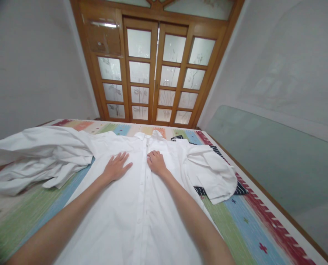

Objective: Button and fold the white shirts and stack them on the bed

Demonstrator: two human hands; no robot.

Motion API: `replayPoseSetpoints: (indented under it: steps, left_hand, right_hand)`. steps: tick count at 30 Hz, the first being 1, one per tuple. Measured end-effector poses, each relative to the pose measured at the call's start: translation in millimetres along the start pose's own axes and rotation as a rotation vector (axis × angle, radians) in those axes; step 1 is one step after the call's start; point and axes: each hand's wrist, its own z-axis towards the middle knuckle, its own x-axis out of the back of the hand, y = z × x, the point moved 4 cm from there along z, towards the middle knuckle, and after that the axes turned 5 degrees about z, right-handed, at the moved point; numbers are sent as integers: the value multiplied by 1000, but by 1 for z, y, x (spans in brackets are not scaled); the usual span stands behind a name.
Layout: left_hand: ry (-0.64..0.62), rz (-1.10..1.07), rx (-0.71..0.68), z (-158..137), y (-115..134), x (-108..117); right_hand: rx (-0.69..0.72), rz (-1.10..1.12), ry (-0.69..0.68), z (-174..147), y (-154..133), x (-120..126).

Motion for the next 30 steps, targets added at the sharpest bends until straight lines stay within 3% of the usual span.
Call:
replayPoseSetpoints:
  steps: [9,18,20,24,30]
  left_hand:
    - [39,7,106,22,-23,1]
    - [290,104,203,38,-13,19]
    - [306,100,158,44,-9,18]
    - [251,41,-7,57,-4,10]
    - [88,46,-28,62,-6,-6]
  right_hand:
    - [23,29,-82,-30,-7,9]
    - [29,78,-72,-34,-6,8]
    - [32,79,-62,-35,-6,8]
    - [36,83,-45,-37,-7,8]
    - [38,88,-42,-39,-8,9]
